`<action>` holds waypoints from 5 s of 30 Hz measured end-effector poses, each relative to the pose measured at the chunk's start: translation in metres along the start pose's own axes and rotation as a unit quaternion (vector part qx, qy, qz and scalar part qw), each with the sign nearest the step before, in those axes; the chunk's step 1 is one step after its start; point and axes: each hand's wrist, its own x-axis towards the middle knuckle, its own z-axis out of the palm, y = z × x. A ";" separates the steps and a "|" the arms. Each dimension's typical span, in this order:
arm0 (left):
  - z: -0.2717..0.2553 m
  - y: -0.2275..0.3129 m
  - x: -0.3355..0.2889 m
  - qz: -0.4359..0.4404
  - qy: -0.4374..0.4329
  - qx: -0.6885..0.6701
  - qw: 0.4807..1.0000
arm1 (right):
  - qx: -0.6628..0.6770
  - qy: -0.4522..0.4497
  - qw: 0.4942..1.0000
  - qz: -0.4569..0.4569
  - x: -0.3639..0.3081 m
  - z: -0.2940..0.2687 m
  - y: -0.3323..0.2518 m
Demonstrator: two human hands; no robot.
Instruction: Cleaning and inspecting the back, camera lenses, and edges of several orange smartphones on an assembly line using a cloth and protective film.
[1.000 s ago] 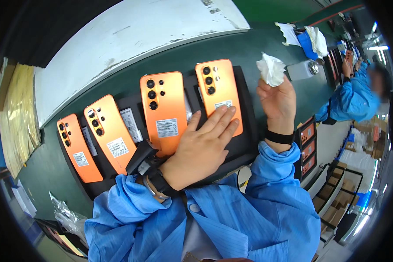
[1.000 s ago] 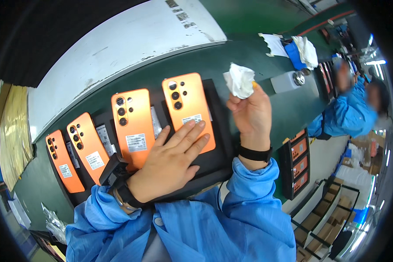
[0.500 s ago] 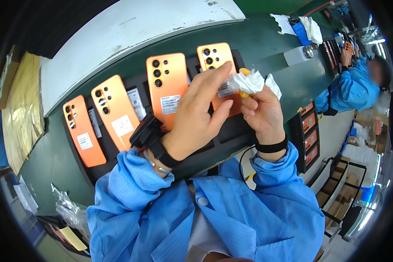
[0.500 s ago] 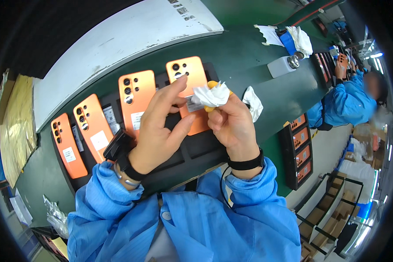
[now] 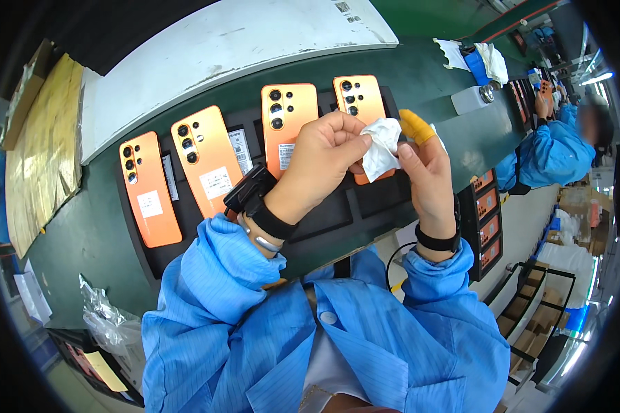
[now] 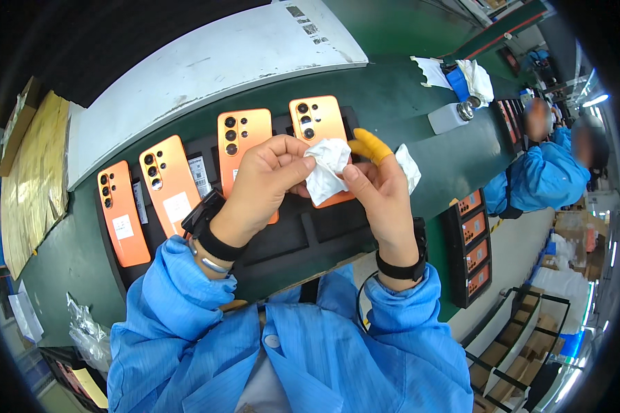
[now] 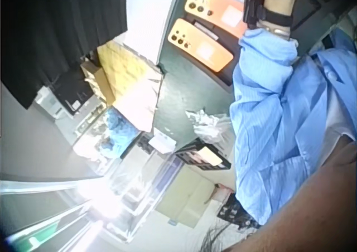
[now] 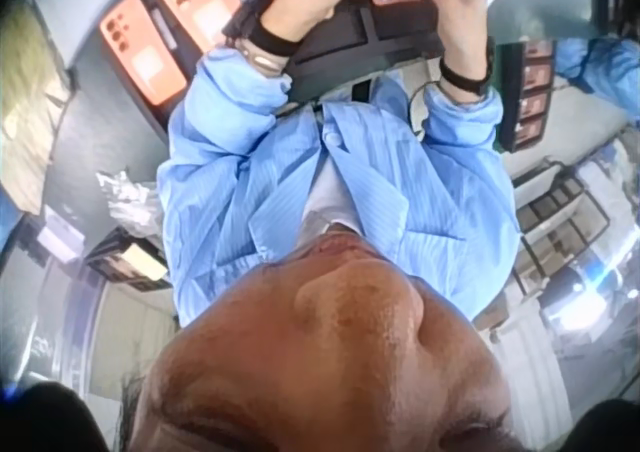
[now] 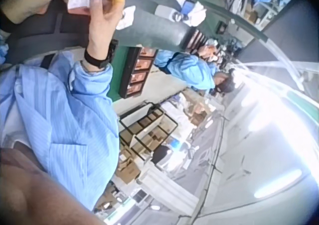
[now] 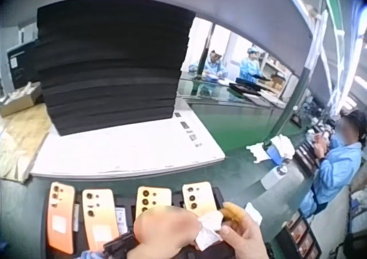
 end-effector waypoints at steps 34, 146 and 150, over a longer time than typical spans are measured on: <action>-0.002 0.009 -0.002 0.045 -0.003 0.096 0.994 | 0.076 -0.112 0.985 0.106 -0.001 -0.034 0.009; -0.044 0.046 -0.034 -0.007 0.138 0.182 0.974 | -0.026 0.075 0.987 -0.140 -0.009 -0.016 0.050; -0.043 0.043 -0.037 0.029 0.085 0.156 0.984 | -0.038 0.065 0.986 -0.150 -0.010 -0.017 0.051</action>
